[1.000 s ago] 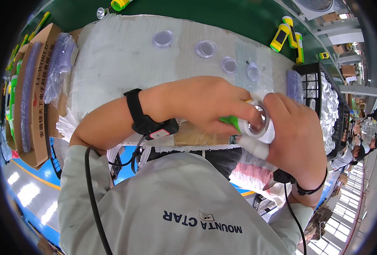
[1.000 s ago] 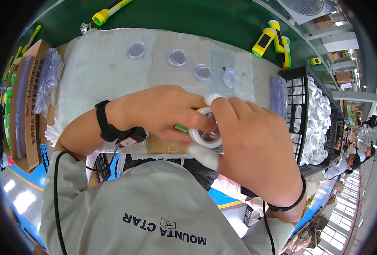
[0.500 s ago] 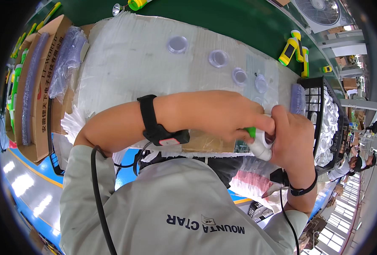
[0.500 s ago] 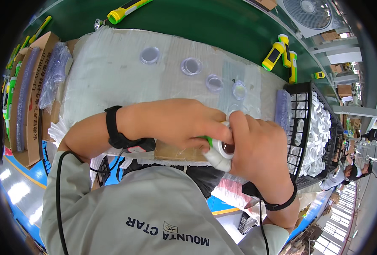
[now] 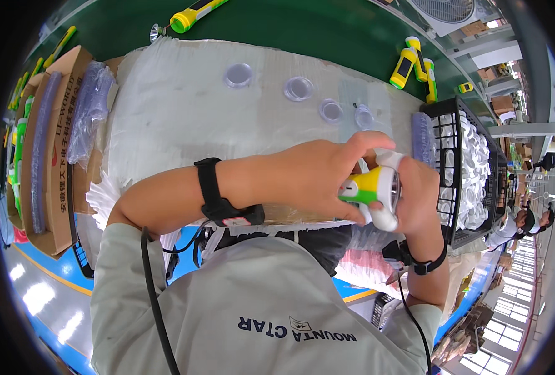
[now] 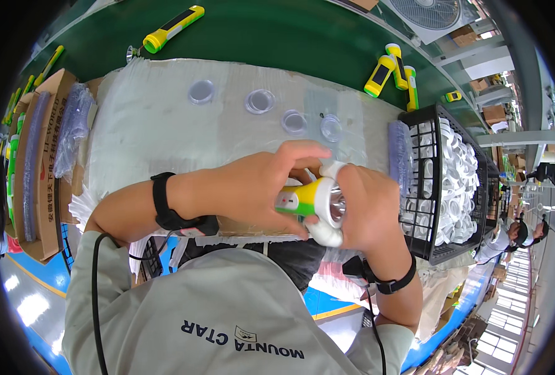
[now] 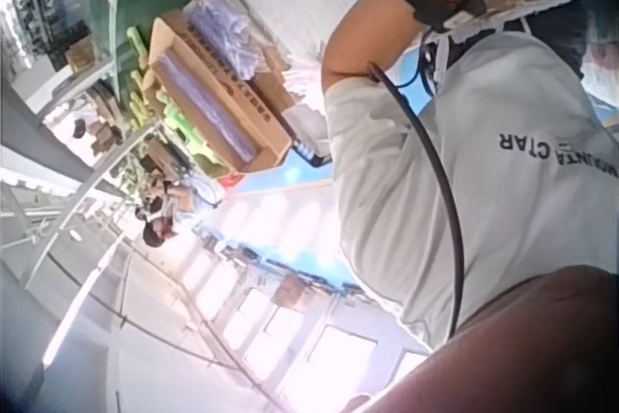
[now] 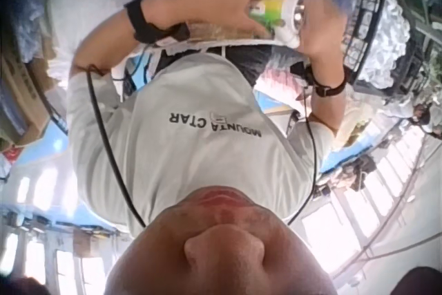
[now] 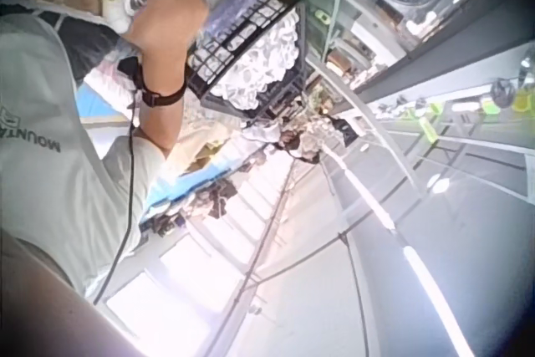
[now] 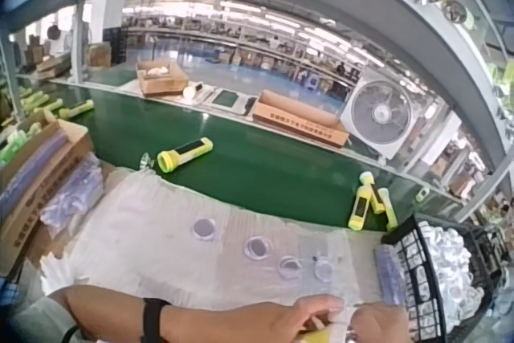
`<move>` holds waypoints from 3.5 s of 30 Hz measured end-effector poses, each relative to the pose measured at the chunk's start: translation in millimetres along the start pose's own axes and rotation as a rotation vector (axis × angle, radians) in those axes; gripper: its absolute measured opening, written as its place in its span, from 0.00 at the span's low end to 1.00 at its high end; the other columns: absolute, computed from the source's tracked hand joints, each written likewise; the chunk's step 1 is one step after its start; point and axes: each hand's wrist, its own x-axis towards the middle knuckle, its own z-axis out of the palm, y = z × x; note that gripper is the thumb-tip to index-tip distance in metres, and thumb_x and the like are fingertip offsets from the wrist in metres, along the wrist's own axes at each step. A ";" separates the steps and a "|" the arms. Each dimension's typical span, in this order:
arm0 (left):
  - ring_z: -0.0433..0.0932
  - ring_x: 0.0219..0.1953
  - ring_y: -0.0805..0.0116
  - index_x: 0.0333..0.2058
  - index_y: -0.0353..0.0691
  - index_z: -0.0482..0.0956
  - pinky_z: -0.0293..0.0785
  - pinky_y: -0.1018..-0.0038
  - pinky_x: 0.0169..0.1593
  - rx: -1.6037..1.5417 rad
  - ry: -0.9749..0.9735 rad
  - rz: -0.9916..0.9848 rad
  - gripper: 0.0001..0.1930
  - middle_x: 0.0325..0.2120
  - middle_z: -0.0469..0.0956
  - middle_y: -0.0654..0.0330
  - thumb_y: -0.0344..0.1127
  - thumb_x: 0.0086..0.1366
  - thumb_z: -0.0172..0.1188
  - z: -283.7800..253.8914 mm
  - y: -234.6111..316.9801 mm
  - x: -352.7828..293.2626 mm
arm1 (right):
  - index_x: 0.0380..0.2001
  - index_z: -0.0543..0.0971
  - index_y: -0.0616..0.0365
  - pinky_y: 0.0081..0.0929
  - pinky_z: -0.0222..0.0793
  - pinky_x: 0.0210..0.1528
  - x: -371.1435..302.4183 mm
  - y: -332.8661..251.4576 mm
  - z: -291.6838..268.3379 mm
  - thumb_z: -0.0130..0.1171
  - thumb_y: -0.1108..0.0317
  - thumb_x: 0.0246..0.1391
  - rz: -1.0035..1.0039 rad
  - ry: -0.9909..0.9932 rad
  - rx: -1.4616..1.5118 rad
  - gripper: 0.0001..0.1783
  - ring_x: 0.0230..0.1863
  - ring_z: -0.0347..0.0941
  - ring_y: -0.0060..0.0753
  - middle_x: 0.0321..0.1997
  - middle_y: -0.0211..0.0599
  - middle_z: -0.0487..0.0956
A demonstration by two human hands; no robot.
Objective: Assembling the internal components and lens housing of handheld flashlights.
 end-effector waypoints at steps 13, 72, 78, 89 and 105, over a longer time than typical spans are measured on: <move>0.78 0.29 0.54 0.43 0.40 0.70 0.73 0.65 0.31 0.506 -0.166 -0.235 0.25 0.30 0.78 0.55 0.42 0.48 0.66 15.3 25.0 -1.8 | 0.36 0.73 0.64 0.30 0.67 0.32 -38.0 -18.4 24.9 0.52 0.34 0.47 0.356 0.318 0.605 0.37 0.28 0.71 0.41 0.26 0.40 0.73; 0.75 0.37 0.52 0.40 0.42 0.72 0.73 0.67 0.41 1.268 0.139 -0.090 0.22 0.38 0.73 0.56 0.30 0.43 0.67 -93.8 97.8 20.1 | 0.51 0.67 0.59 0.42 0.64 0.49 -6.8 -19.4 32.8 0.65 0.75 0.33 0.074 0.669 0.385 0.36 0.48 0.66 0.54 0.46 0.46 0.70; 0.75 0.36 0.57 0.43 0.43 0.72 0.74 0.70 0.36 0.875 0.130 -0.048 0.23 0.40 0.72 0.57 0.32 0.46 0.68 -39.1 114.6 -0.8 | 0.53 0.67 0.56 0.41 0.66 0.46 28.4 -26.2 76.1 0.66 0.74 0.29 0.128 0.518 0.737 0.40 0.44 0.70 0.49 0.42 0.45 0.72; 0.59 0.60 0.42 0.33 0.38 0.63 0.57 0.59 0.60 0.589 -0.021 -0.081 0.11 0.58 0.60 0.44 0.28 0.54 0.56 -19.4 57.0 -18.4 | 0.52 0.66 0.58 0.38 0.66 0.41 -11.0 -33.6 119.6 0.69 0.69 0.30 0.209 0.431 0.745 0.40 0.39 0.70 0.48 0.37 0.42 0.72; 0.62 0.58 0.46 0.55 0.43 0.67 0.41 0.46 0.63 1.212 -0.146 0.097 0.28 0.55 0.64 0.45 0.56 0.65 0.40 1.0 49.7 -0.3 | 0.41 0.67 0.60 0.40 0.64 0.37 -17.4 -28.5 122.3 0.68 0.71 0.31 0.232 0.463 0.879 0.30 0.36 0.68 0.50 0.34 0.43 0.70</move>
